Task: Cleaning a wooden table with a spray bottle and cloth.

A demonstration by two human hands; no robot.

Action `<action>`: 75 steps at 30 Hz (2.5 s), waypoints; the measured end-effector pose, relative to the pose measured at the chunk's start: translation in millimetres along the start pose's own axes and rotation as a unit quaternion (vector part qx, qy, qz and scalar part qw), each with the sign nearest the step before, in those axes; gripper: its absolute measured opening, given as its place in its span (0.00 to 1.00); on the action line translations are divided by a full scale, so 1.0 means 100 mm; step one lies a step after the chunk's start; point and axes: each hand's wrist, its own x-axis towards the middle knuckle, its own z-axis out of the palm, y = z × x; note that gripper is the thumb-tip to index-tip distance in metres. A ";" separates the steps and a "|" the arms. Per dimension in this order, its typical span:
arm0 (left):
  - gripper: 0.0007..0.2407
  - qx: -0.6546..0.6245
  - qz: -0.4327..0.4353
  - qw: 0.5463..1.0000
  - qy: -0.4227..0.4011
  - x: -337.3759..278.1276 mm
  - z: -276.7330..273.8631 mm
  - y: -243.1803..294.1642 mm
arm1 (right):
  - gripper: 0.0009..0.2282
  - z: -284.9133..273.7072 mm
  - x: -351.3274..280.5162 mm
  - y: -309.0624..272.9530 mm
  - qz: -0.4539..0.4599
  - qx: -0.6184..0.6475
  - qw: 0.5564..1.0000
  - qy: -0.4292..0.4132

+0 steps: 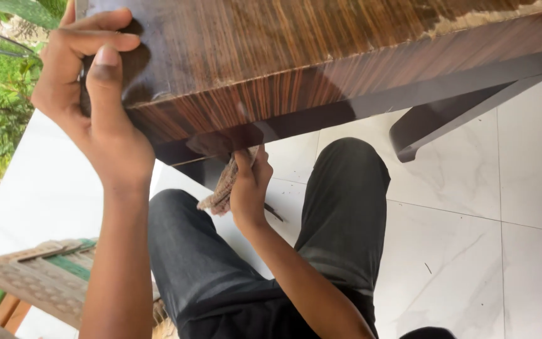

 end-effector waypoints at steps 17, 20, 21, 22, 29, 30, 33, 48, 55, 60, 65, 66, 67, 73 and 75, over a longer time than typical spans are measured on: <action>0.08 -0.012 -0.029 0.998 0.059 -0.25 0.01 -0.27 | 0.14 -0.08 -0.29 -0.03 -0.006 -0.090 0.996 0.010; 0.10 -0.015 -0.083 0.995 0.052 -0.28 -0.06 -0.33 | 0.18 -0.12 -0.44 -0.05 0.105 -0.009 0.993 0.052; 0.10 -0.013 -0.081 0.995 0.061 -0.24 -0.10 -0.23 | 0.18 -0.10 -0.47 -0.12 0.104 -0.013 0.993 0.045; 0.11 -0.044 -0.089 0.995 0.022 -0.19 -0.14 -0.14 | 0.19 -0.08 -0.50 -0.20 0.107 0.044 0.993 0.014; 0.13 -0.074 -0.116 0.990 -0.036 -0.27 -0.23 -0.12 | 0.17 0.32 -0.60 -0.63 0.047 0.067 0.995 -0.049; 0.13 -0.072 -0.118 0.990 -0.034 -0.29 -0.24 -0.16 | 0.17 0.26 -0.59 -0.46 0.050 0.065 0.995 -0.050; 0.13 -0.074 -0.043 0.996 -0.032 -0.25 -0.23 -0.24 | 0.11 0.15 -0.51 -0.12 -0.002 0.005 1.000 -0.020; 0.12 -0.029 -0.068 0.997 -0.033 -0.20 -0.22 -0.08 | 0.09 0.01 -0.45 0.02 0.068 -0.059 0.996 -0.004; 0.11 -0.026 -0.071 0.996 -0.047 -0.19 -0.25 -0.11 | 0.08 0.15 -0.46 -0.59 0.111 0.018 0.992 -0.062; 0.11 -0.029 -0.076 0.995 -0.057 -0.15 -0.30 -0.04 | 0.09 0.18 -0.31 -0.79 0.180 0.061 0.976 -0.111; 0.13 0.003 -0.064 0.995 -0.076 -0.14 -0.33 -0.09 | 0.11 0.14 -0.18 -0.87 0.230 -0.042 0.962 -0.140; 0.13 0.002 -0.063 0.995 -0.079 -0.13 -0.33 -0.09 | 0.11 0.17 -0.18 -0.91 0.228 -0.040 0.963 -0.138; 0.14 0.000 -0.064 0.995 -0.077 -0.14 -0.33 -0.09 | 0.10 0.20 -0.18 -0.94 0.230 -0.071 0.961 -0.136; 0.13 0.011 -0.068 0.997 -0.039 -0.11 -0.26 -0.04 | 0.11 0.18 -0.10 -1.04 0.230 -0.269 0.925 -0.136; 0.12 0.010 -0.064 0.998 -0.024 -0.14 -0.22 -0.04 | 0.12 0.15 -0.08 -1.07 0.237 -0.292 0.914 -0.150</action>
